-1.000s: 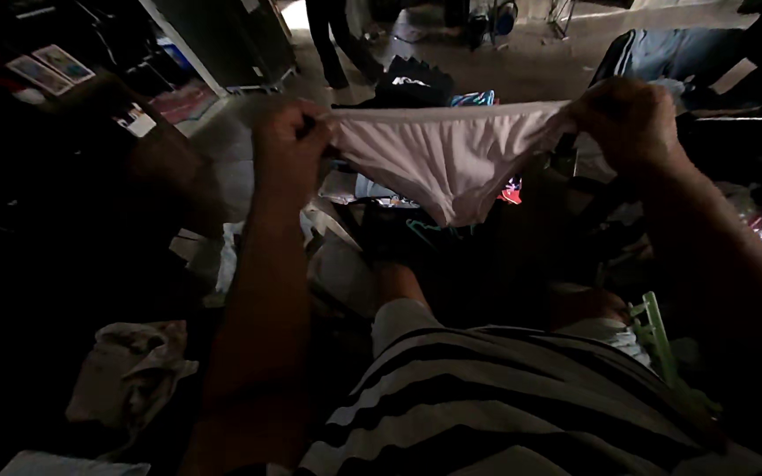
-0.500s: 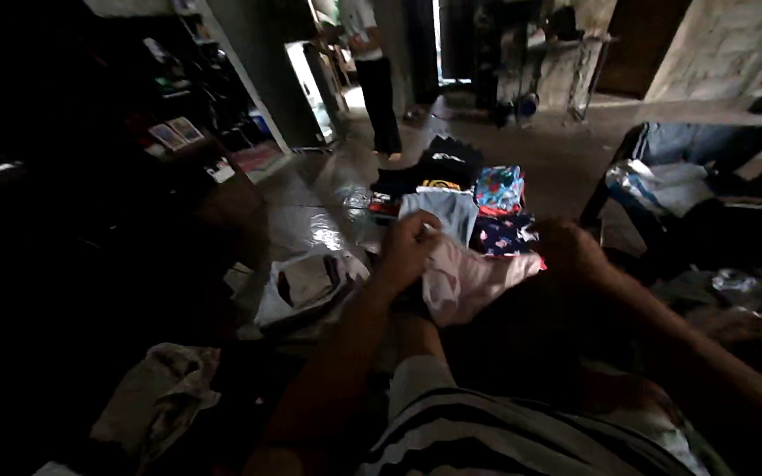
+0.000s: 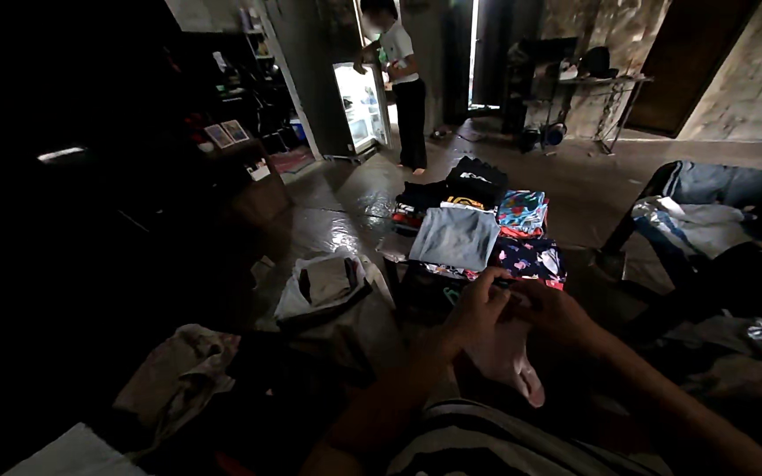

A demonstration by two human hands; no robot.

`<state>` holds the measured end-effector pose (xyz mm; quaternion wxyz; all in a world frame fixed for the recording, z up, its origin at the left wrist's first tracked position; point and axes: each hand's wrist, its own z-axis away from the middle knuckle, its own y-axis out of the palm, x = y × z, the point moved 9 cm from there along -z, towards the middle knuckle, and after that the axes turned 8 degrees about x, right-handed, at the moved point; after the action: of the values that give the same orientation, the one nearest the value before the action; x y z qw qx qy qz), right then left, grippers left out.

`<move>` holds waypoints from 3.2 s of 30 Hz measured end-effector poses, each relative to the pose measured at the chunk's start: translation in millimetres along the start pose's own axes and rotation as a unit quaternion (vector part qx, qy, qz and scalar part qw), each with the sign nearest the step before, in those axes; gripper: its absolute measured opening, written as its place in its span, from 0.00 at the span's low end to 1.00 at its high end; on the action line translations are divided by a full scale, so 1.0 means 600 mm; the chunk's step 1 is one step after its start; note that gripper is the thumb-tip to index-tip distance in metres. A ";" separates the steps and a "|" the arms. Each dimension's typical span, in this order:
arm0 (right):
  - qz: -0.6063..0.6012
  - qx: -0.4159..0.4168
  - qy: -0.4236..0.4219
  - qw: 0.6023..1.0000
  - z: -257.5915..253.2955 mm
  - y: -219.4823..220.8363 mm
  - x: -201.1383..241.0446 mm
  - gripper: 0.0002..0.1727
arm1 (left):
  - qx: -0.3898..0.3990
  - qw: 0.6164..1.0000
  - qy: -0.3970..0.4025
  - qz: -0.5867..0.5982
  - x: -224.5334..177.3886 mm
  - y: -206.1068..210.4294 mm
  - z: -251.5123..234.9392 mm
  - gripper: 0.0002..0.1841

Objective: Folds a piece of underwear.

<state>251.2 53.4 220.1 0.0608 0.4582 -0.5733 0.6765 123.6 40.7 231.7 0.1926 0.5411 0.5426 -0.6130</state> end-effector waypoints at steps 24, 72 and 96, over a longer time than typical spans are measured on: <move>0.029 -0.130 -0.065 0.989 0.035 -0.035 0.032 0.12 | 0.022 0.996 0.051 -0.064 0.026 0.037 0.012 0.23; -0.157 -0.290 0.055 0.942 0.056 -0.150 -0.148 0.14 | -0.038 0.997 0.050 -0.034 0.111 -0.146 0.107 0.09; -0.135 -0.186 0.129 0.965 0.044 -0.082 -0.186 0.16 | -0.183 0.978 -0.077 -0.069 0.130 -0.188 0.138 0.11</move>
<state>359.6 97.2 176.7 0.3094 0.4208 -0.6090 0.5970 -33.7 33.6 200.7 0.2867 0.4098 0.6647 -0.5550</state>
